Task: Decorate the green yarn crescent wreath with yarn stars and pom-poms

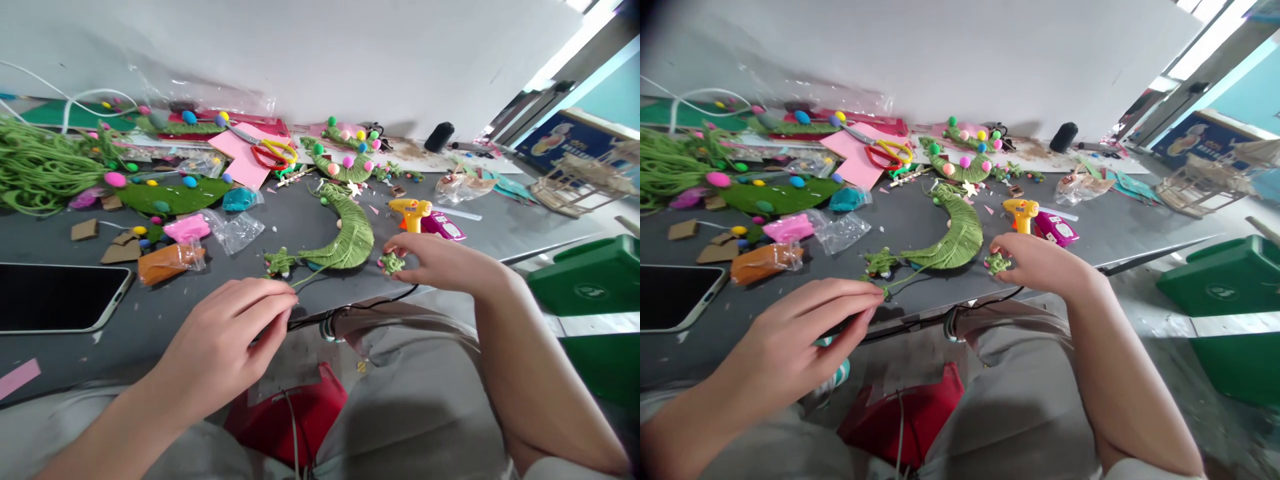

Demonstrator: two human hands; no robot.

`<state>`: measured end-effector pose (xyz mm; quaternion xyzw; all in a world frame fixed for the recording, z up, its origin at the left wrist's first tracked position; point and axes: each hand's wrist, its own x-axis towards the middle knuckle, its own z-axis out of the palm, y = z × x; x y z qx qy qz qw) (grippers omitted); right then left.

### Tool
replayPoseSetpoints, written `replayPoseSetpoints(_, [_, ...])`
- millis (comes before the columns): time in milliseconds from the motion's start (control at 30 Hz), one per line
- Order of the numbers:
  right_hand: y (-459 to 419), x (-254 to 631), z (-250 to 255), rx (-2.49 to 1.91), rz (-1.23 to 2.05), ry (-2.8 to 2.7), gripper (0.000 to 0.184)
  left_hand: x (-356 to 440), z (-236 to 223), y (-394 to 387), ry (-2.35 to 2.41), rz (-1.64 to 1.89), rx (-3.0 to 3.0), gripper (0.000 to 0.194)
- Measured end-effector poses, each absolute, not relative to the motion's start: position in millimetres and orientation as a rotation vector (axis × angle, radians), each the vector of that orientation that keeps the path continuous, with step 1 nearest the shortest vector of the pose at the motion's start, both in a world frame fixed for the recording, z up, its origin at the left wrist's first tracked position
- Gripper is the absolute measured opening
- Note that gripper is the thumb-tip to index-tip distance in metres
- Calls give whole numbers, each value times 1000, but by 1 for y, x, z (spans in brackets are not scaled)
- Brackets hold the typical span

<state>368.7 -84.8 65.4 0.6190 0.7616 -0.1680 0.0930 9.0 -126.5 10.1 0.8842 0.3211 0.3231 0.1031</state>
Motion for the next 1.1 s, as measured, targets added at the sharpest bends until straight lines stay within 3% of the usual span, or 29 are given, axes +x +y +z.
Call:
replayPoseSetpoints(567, [-82, 384, 74, 1966, -759, 2316, 60, 10, 6, -127, 868, 945, 2596, 26])
replayPoseSetpoints(800, [-82, 381, 70, 1958, -1737, 2512, 48, 15, 8, -126, 892, 929, 2441, 23])
replayPoseSetpoints(967, [-82, 348, 55, 1475, -2516, 2457, 40, 24, 19, -132, 1022, 929, 1897, 15])
replayPoseSetpoints(1100, [-86, 312, 48, 1113, -2902, 2207, 35, 33, 27, -137, 1003, 907, 1387, 27])
